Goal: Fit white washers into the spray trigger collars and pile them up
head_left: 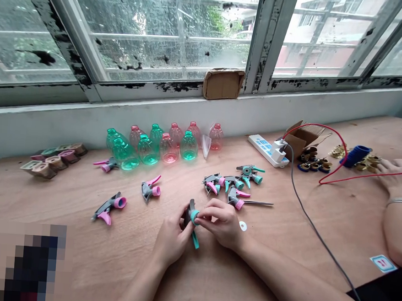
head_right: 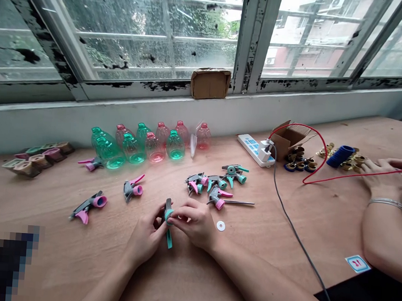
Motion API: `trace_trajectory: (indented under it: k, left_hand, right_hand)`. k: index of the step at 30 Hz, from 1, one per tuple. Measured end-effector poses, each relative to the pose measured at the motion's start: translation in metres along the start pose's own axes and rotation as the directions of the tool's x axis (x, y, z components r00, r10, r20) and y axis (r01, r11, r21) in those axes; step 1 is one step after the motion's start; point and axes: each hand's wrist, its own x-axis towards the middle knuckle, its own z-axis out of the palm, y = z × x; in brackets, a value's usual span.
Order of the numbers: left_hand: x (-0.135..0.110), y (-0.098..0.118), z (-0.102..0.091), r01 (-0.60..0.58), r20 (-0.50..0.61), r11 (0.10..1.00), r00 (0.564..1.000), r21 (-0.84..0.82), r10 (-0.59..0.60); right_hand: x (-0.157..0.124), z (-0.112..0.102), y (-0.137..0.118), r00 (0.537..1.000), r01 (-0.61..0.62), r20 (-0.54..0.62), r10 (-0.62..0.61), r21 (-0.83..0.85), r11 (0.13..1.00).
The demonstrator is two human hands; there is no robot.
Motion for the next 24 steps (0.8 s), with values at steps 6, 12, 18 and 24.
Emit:
trace_trajectory:
  k: [6, 12, 18, 24]
  left_hand:
    - [-0.001, 0.001, 0.000, 0.005, -0.083, 1.000, 0.997, 0.030, -0.003]
    - [-0.002, -0.003, 0.001, -0.010, -0.211, 0.983, 0.976, 0.185, 0.050]
    - [-0.002, -0.011, 0.001, -0.045, -0.305, 0.941, 0.940, 0.334, 0.153]
    - [0.000, -0.015, 0.001, -0.091, -0.318, 0.915, 0.921, 0.392, 0.227]
  right_hand:
    - [0.001, -0.004, 0.004, 0.985, 0.171, 0.024, -0.170, -0.159, 0.972]
    - [0.000, -0.003, 0.006, 0.990, 0.139, 0.018, -0.139, -0.254, 0.957]
    - [-0.001, 0.000, 0.004, 0.996, 0.084, 0.004, -0.086, -0.256, 0.963]
    - [0.000, 0.004, 0.005, 1.000, 0.000, -0.016, -0.004, -0.215, 0.977]
